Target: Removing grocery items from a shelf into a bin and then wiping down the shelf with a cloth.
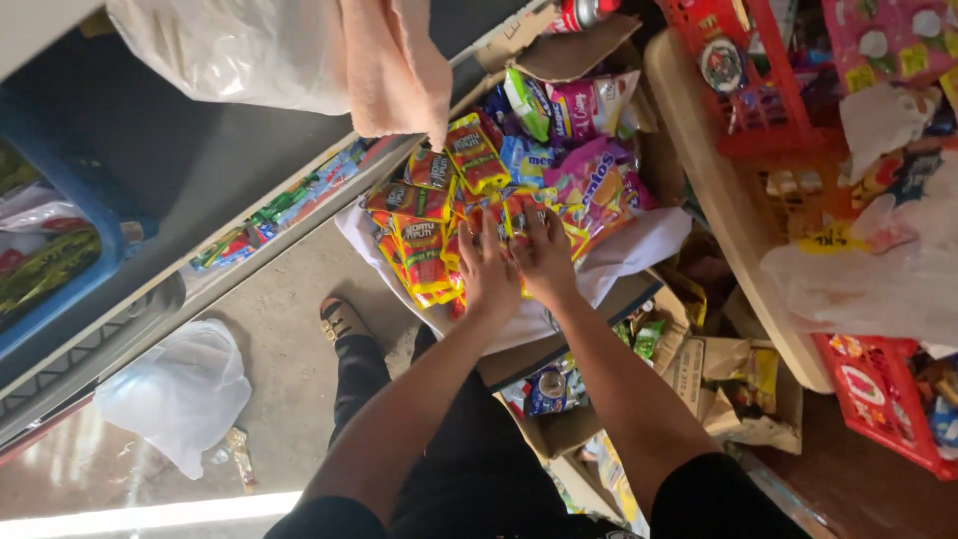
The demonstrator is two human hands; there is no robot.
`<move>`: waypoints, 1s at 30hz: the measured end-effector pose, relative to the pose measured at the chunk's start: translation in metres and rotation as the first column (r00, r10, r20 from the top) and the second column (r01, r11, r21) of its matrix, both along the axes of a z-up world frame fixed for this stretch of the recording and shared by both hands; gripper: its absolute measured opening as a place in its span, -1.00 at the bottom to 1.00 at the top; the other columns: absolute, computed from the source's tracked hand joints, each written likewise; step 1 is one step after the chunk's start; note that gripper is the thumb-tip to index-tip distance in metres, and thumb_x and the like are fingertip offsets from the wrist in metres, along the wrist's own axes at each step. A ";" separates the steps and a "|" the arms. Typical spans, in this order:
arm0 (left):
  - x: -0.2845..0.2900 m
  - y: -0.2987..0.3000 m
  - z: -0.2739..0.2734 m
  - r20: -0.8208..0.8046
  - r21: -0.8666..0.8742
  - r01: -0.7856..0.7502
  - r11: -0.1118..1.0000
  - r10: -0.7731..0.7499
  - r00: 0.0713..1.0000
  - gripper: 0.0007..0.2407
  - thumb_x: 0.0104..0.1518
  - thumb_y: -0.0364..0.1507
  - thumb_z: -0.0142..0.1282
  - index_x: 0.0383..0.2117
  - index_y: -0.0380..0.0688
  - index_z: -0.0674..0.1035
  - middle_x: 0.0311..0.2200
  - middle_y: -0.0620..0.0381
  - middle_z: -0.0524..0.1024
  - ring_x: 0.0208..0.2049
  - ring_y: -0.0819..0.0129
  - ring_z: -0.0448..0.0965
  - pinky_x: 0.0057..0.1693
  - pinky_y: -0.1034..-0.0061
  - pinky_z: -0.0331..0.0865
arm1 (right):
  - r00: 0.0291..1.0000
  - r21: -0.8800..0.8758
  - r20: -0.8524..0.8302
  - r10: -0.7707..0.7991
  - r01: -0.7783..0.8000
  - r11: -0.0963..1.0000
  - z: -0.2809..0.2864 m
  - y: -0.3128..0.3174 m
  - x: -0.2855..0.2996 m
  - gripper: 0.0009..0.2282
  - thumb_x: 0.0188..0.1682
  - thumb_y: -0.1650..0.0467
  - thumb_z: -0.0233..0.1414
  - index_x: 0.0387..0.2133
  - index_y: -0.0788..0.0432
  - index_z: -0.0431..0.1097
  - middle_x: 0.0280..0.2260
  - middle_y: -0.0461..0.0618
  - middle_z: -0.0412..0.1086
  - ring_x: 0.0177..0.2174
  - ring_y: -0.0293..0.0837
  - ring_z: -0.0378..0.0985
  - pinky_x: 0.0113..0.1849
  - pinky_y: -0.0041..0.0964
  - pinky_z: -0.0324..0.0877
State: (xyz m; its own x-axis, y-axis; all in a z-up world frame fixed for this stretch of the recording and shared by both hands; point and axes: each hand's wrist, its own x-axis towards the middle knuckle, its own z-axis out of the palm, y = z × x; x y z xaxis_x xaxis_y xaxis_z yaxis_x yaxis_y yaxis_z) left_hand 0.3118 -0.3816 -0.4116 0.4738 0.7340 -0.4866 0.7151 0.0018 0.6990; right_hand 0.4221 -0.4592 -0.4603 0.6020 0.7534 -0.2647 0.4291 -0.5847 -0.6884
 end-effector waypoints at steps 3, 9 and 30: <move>-0.017 -0.009 -0.012 -0.217 0.095 0.230 0.968 -0.206 0.954 -0.25 0.18 -0.31 0.07 0.46 0.24 -0.15 0.47 -0.17 -0.43 0.44 -0.31 -0.31 0.35 -0.30 -0.14 | 0.938 -0.103 0.293 0.184 -0.161 0.982 -0.008 0.004 0.004 -0.42 0.15 0.18 0.01 0.43 -0.06 0.02 0.36 0.21 0.00 0.31 0.30 0.10 0.22 0.17 0.18; -0.029 0.011 0.009 -0.368 0.100 0.417 0.903 -0.356 0.859 -0.37 0.25 -0.15 -0.03 0.43 0.32 -0.04 0.47 -0.06 -0.45 0.46 -0.25 -0.41 0.33 -0.42 -0.31 | 0.953 -0.292 0.186 0.240 -0.179 0.940 -0.002 0.015 0.008 -0.39 0.07 0.10 -0.09 0.40 -0.18 -0.10 0.40 0.31 -0.24 0.31 0.38 -0.11 0.20 0.20 0.03; -0.212 0.256 0.431 0.736 0.570 -0.602 0.560 -0.022 0.677 -0.67 0.18 -0.56 0.24 0.07 -0.24 0.48 0.08 -0.03 0.42 0.15 0.17 0.46 0.19 0.33 0.36 | 0.881 0.809 0.396 0.259 -0.468 0.356 0.444 0.201 -0.129 -0.79 0.10 0.54 0.06 -0.01 0.27 0.41 -0.06 0.09 0.46 -0.02 -0.01 0.54 0.03 -0.21 0.44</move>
